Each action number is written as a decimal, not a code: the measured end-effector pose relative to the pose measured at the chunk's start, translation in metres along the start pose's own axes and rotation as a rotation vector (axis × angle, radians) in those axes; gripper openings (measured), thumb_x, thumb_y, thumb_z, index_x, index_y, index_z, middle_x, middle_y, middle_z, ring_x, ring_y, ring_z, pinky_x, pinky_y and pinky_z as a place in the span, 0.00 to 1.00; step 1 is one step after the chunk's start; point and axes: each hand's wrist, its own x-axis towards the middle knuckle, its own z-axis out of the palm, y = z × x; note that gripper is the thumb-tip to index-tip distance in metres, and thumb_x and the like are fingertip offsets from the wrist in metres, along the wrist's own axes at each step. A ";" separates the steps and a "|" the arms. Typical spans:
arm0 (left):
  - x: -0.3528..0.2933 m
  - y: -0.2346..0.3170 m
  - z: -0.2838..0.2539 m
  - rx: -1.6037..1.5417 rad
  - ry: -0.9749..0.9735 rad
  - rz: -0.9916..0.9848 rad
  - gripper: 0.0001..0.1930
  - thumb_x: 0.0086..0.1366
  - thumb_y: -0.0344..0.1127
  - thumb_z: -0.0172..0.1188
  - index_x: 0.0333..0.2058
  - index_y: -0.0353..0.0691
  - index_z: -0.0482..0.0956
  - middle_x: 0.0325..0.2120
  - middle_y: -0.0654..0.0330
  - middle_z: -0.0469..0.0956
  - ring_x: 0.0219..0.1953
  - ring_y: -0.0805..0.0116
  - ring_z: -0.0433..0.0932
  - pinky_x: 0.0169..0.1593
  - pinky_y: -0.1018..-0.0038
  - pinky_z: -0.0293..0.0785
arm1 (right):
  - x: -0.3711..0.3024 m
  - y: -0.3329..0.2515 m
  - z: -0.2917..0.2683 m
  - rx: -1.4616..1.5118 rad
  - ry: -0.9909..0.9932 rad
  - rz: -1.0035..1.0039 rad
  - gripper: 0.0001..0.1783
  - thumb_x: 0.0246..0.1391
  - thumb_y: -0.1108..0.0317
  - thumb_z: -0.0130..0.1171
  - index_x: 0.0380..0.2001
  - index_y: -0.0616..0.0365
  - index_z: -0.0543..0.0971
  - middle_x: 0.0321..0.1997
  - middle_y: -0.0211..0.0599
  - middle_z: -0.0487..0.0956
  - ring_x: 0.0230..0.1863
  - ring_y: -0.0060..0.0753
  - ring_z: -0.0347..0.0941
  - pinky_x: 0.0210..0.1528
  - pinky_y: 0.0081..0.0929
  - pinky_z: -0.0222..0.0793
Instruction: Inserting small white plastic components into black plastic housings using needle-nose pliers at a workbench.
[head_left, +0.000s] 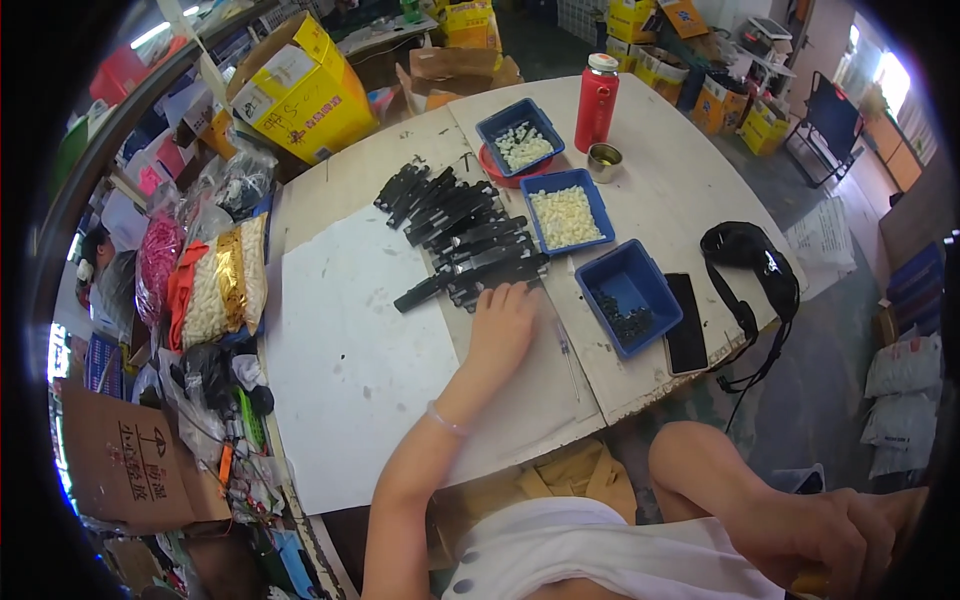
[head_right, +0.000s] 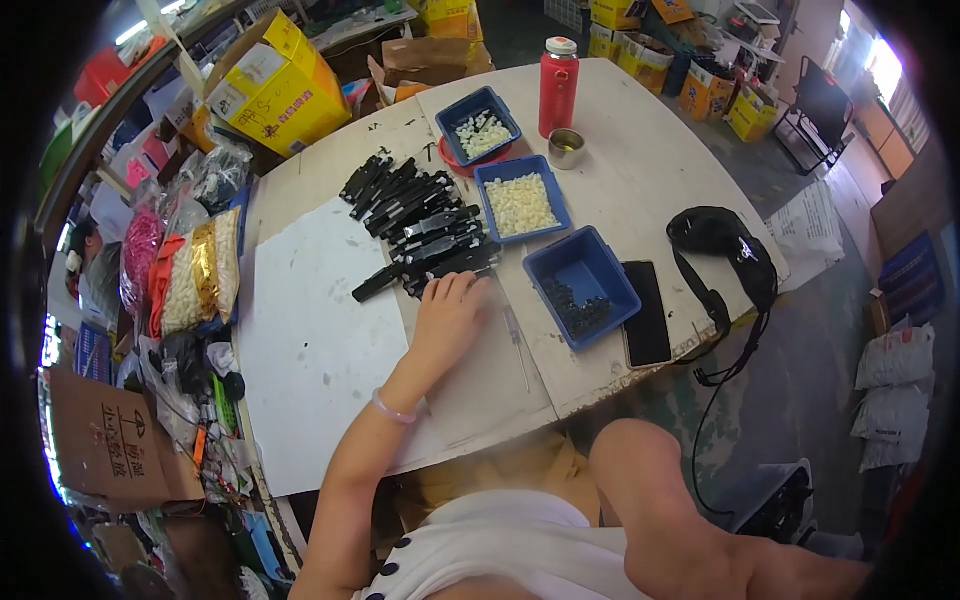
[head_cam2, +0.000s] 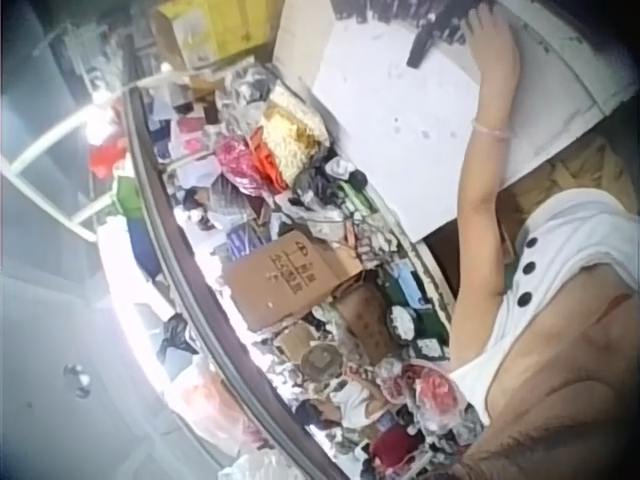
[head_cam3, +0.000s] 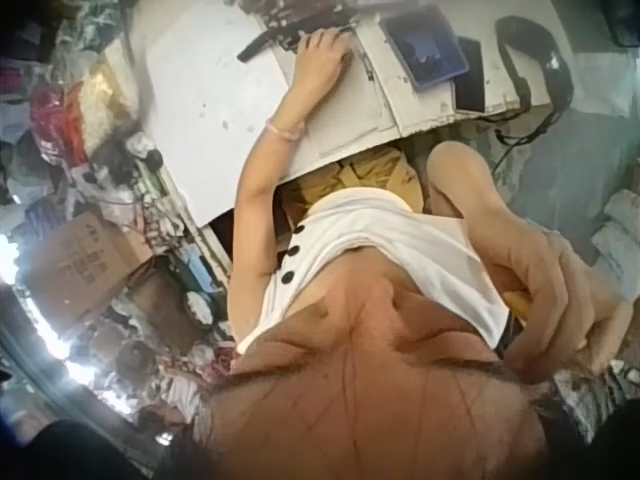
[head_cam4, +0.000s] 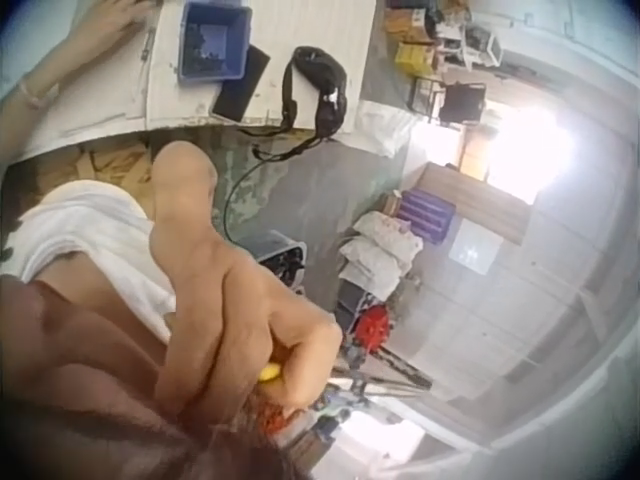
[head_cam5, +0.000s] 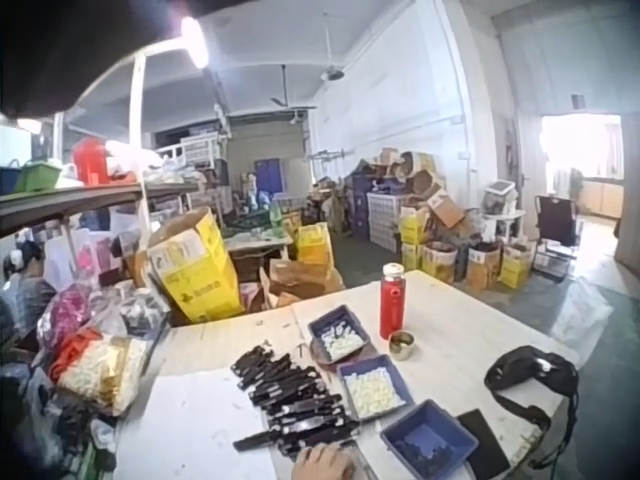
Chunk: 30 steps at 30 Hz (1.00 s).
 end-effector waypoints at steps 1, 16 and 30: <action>0.000 -0.003 0.003 0.037 -0.008 0.018 0.21 0.47 0.30 0.58 0.44 0.41 0.71 0.41 0.59 0.69 0.46 0.61 0.67 0.51 0.64 0.61 | 0.001 -0.006 0.001 0.005 0.000 -0.002 0.03 0.53 0.75 0.51 0.29 0.60 0.67 0.44 0.33 0.67 0.39 0.38 0.74 0.39 0.33 0.76; 0.013 -0.011 0.030 0.170 0.077 0.090 0.14 0.49 0.35 0.57 0.35 0.38 0.73 0.31 0.58 0.70 0.39 0.63 0.68 0.44 0.67 0.63 | 0.008 0.020 -0.001 0.173 0.057 -0.099 0.09 0.54 0.70 0.53 0.37 0.62 0.69 0.40 0.45 0.72 0.39 0.43 0.75 0.40 0.34 0.74; -0.042 0.004 -0.082 -0.196 0.247 -0.268 0.12 0.53 0.33 0.61 0.37 0.42 0.75 0.23 0.61 0.72 0.23 0.65 0.72 0.25 0.73 0.68 | -0.206 0.050 -0.079 -0.998 0.354 1.303 0.10 0.57 0.66 0.48 0.31 0.61 0.75 0.38 0.35 0.74 0.41 0.32 0.70 0.44 0.26 0.63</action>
